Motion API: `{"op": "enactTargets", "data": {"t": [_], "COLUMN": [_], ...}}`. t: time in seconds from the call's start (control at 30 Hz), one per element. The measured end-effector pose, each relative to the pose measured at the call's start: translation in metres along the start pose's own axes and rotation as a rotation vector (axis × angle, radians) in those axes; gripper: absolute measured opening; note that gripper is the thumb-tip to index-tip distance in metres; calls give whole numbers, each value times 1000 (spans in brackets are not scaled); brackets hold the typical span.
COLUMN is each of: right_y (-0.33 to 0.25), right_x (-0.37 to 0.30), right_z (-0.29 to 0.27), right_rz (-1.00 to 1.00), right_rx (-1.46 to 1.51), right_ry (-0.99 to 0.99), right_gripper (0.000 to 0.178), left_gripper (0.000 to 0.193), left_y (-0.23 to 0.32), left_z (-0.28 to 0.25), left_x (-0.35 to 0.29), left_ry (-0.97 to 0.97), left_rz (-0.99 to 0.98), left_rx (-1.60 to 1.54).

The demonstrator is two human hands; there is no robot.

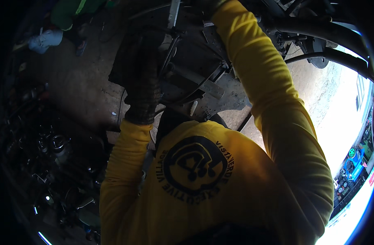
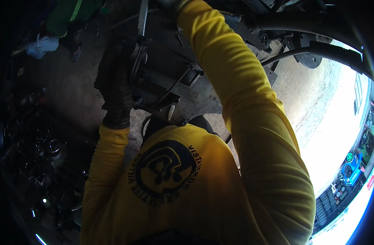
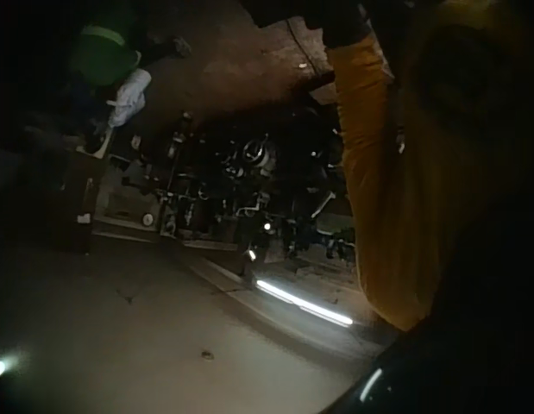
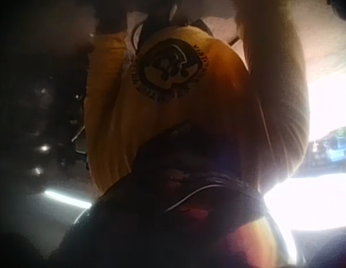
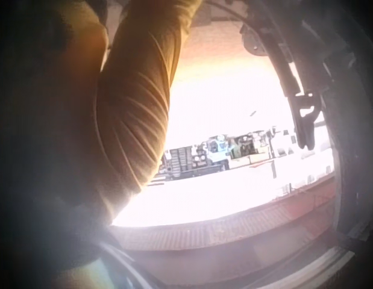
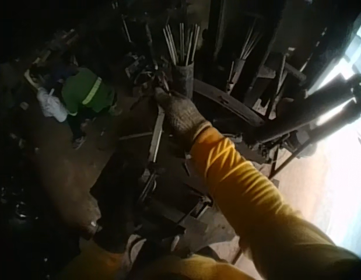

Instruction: The person uses pliers and a wrench to adjust a metal frame on a workbench before welding the components together using a welding tool.

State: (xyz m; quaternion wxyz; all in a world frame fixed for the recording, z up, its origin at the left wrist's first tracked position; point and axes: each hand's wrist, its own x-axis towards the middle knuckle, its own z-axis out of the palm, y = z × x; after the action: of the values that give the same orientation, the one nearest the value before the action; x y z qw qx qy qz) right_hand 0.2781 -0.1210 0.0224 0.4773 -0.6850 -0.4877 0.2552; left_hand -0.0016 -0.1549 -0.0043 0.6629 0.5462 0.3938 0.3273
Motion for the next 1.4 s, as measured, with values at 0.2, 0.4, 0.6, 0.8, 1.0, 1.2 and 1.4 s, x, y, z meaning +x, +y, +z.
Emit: {"op": "enactTargets", "data": {"t": [0.2, 0.4, 0.6, 0.8, 1.0, 1.2, 1.4], "right_y": [26, 38, 53, 32, -10, 33, -53], "right_x": [-78, -129, -149, -133, -36, 35, -28], "right_z": [-35, -28, -31, -18, 10, 54, -22], "right_rz": [150, 137, 57, 375, 460, -610, 491], "right_rx": [404, -52, -206, 319, 624, -447, 507], "right_ry": [416, 379, 329, 308, -85, -282, -155], "right_gripper": [39, 37, 42, 39, 39, 47, 55], "left_gripper": [59, 59, 51, 48, 47, 49, 51], "left_y": [15, 14, 5, 6, 21, 3, 33], "left_z": [12, 8, 6, 8, 14, -1, 21], "left_x": [-6, 0, 2, -1, -7, 3, -11], "left_ry": [67, 84, 93, 145, 130, 48, 40], "left_rz": [41, 104, 220, 220, 83, 326, -121], "left_rx": [91, 299, 421, 409, 258, 611, -22]}}
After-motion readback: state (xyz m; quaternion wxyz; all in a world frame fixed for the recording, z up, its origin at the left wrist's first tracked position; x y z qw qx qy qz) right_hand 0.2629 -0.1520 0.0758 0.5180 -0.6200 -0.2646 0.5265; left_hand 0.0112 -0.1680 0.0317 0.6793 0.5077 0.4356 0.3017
